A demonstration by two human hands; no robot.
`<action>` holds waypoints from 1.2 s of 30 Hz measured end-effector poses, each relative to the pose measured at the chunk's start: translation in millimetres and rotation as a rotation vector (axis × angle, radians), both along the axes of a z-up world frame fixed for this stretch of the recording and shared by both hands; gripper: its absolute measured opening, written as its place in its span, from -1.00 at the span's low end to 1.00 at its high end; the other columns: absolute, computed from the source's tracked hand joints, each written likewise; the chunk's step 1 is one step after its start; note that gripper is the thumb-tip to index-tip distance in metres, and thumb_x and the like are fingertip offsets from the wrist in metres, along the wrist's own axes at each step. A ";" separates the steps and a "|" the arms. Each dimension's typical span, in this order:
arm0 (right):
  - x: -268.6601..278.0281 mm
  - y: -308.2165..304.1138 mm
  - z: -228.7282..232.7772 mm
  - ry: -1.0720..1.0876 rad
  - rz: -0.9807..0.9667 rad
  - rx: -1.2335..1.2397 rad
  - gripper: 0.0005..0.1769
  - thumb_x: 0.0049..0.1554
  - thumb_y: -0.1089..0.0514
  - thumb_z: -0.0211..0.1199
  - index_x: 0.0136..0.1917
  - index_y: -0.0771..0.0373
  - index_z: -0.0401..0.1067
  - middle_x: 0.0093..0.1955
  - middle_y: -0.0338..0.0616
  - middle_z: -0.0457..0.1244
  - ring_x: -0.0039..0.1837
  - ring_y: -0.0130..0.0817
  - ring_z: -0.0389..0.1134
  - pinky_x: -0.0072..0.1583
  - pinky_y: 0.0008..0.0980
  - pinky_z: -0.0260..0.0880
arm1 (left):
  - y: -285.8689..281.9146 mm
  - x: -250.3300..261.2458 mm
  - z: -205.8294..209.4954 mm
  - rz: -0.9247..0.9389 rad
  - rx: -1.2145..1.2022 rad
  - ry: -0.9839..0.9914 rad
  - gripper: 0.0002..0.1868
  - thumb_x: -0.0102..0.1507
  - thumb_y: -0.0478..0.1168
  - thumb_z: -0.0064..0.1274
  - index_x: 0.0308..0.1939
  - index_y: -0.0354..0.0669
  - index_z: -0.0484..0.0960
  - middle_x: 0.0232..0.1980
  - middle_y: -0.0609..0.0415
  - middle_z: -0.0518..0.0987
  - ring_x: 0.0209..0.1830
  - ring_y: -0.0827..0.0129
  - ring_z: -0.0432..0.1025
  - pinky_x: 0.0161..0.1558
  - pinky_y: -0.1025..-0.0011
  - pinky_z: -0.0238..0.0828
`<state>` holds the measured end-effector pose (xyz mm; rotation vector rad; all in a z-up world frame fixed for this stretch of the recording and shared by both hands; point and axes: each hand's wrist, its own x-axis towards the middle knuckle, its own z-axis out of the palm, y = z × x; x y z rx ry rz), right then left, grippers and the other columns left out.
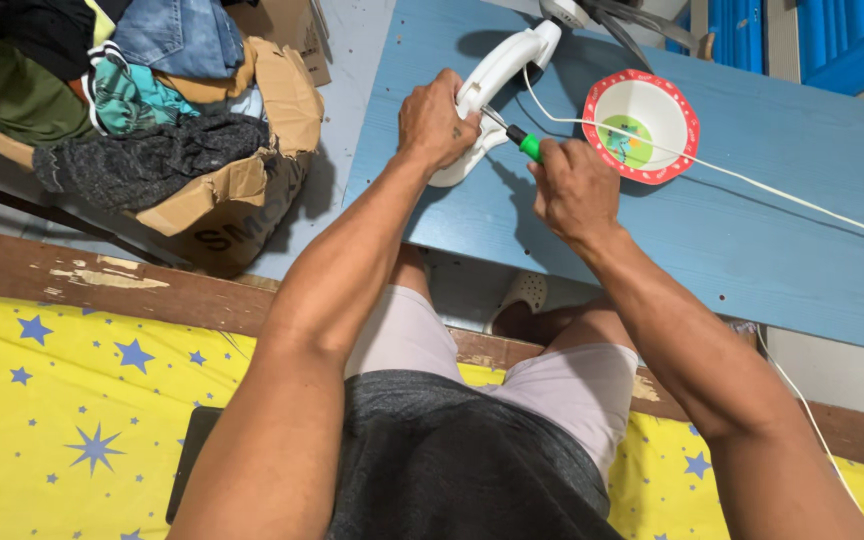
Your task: The person assembles a small white table fan on a blue table. They use a green screwdriver to tighten screws on the fan base and attach the fan head to the base, then plug in the power cord.
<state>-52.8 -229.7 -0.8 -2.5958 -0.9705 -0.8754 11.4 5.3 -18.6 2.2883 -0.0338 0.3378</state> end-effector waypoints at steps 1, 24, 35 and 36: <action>1.5 0.4 -4.9 0.081 -0.006 0.069 -0.74 0.16 0.19 0.40 0.09 0.33 0.48 -0.17 0.02 0.32 -0.21 -0.05 0.36 -0.18 -0.16 0.32 | -0.7 -0.7 -1.4 -0.003 -0.005 -0.010 -0.69 0.11 -0.14 0.30 -0.20 -0.21 0.57 -0.33 -0.08 0.67 -0.29 0.03 0.59 -0.15 0.12 0.49; 1.1 -11.9 5.8 -0.066 0.019 -0.075 -0.68 0.13 0.23 0.47 0.14 0.25 0.49 -0.05 -0.07 0.26 -0.06 -0.10 0.33 -0.10 -0.11 0.33 | -8.1 -4.2 2.4 0.013 -0.002 0.027 -0.61 0.11 -0.15 0.29 -0.08 -0.23 0.53 -0.28 -0.15 0.67 -0.24 -0.01 0.60 -0.11 0.11 0.49; 32.8 -16.4 -24.0 1.193 -0.122 0.900 -0.85 0.23 0.15 0.31 -0.01 0.27 0.49 -0.24 -0.12 0.33 -0.36 -0.49 0.20 -0.34 -0.43 0.13 | -8.3 2.1 -10.8 -0.031 -0.006 -0.030 -0.66 0.11 -0.21 0.25 -0.12 -0.22 0.51 -0.33 -0.14 0.64 -0.29 0.01 0.59 -0.14 0.10 0.49; 39.0 -18.8 -22.1 1.398 -0.143 1.064 -0.84 0.21 0.13 0.31 -0.06 0.26 0.46 -0.25 -0.14 0.33 -0.40 -0.51 0.20 -0.39 -0.47 0.10 | -7.9 1.7 -10.8 -0.028 0.014 -0.053 -0.66 0.11 -0.21 0.26 -0.12 -0.23 0.51 -0.33 -0.16 0.64 -0.29 -0.03 0.57 -0.14 0.07 0.48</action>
